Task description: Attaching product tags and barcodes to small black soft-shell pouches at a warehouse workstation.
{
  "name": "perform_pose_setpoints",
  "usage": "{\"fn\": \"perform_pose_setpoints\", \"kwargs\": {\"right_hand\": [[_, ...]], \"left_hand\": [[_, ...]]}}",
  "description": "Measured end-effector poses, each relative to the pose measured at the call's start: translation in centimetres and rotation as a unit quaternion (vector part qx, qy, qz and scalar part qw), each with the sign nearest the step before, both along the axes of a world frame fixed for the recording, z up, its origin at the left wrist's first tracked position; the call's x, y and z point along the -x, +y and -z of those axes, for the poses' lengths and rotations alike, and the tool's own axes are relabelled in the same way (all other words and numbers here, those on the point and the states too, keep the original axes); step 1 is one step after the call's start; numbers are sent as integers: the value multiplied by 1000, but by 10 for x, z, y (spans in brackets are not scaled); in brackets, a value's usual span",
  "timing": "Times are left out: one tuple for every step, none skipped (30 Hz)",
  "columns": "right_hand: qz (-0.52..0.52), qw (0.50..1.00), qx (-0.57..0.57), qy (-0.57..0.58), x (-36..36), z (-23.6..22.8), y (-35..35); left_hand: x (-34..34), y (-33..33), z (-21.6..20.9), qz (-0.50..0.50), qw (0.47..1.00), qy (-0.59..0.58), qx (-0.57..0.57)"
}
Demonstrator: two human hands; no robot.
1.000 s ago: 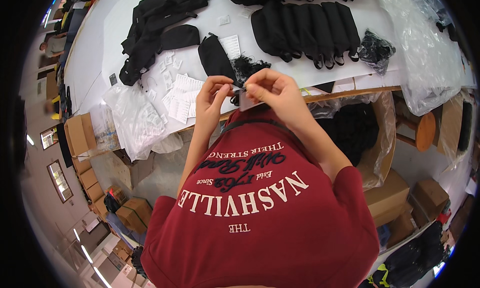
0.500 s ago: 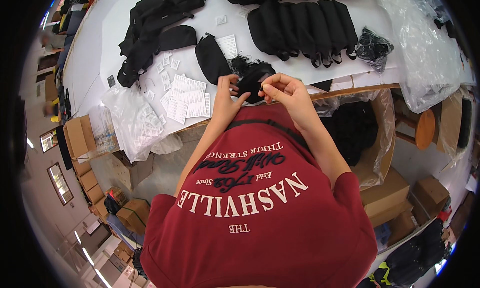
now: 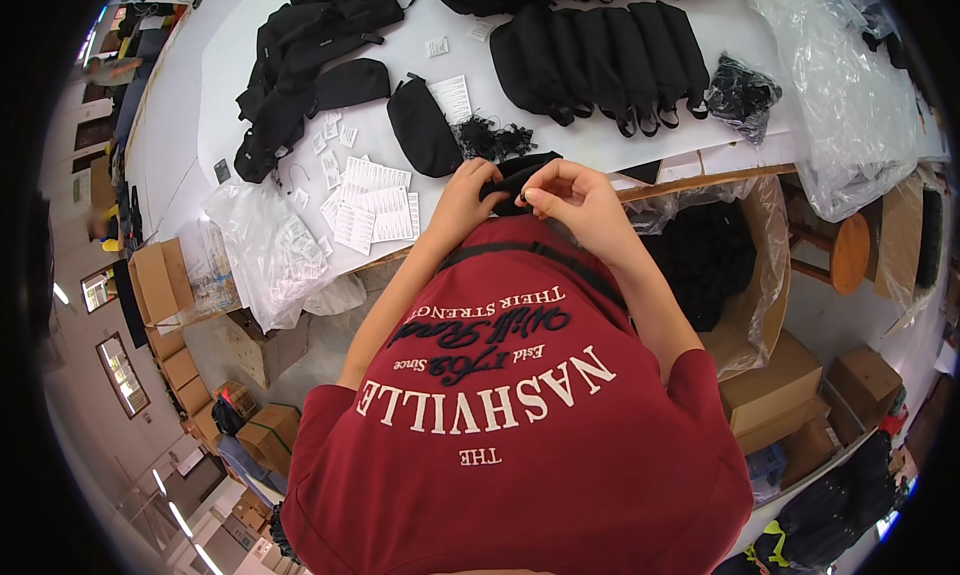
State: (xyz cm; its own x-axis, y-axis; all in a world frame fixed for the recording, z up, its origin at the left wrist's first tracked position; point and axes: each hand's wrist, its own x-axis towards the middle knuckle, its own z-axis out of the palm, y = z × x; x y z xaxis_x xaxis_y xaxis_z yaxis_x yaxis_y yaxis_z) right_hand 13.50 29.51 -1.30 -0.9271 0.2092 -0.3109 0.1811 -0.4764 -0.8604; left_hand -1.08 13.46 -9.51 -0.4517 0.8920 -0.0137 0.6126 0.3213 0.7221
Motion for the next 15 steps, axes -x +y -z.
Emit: {"fn": "perform_pose_setpoints", "kwargs": {"right_hand": [[-2, 1000, -27, -4, 0, 1, -2], [-3, 999, -54, -9, 0, 2, -3], [-5, 999, -54, -8, 0, 1, -3], [-26, 998, -53, -12, 1, 0, -3], [-48, 997, -52, -15, 1, 0, -2], [-49, 997, -53, -15, 1, -1, 0], [-53, 997, -51, -20, 1, -2, 2], [-58, 997, -50, -25, 1, -2, 4], [-59, 997, -50, -24, 0, 3, 7], [-38, 992, -117, -9, -2, 13, 10], [-18, 983, -183, 5, -3, 23, 11], [-16, 983, -184, 3, -3, 30, 10], [14, 978, -205, -23, -2, 38, 10], [45, 972, -227, -50, 0, 46, 9], [71, 980, -178, -56, 2, 52, 8]], "left_hand": [[-1, 0, -1, 1, 1000, 0, 0], [-2, 0, -2, -9, 998, -62, 23], [-2, -1, -2, -20, 991, -123, 45], [-2, -1, -1, -22, 991, -123, 45], [-3, 0, 2, -51, 985, -161, 24], [-3, 0, 4, -80, 977, -199, 2], [-3, -1, 6, -81, 977, -199, 2], [-2, -3, 8, -90, 975, -198, 32], [0, -3, 11, -99, 973, -197, 62], [-1, -3, 12, -96, 974, -197, 62], [-1, -2, 13, -115, 967, -220, 48], [-2, -2, 14, -135, 960, -244, 35], [-3, -3, 17, -135, 960, -243, 34], [-3, -3, 21, -116, 974, -194, 5], [-2, -3, 24, -96, 984, -146, -23]]}}
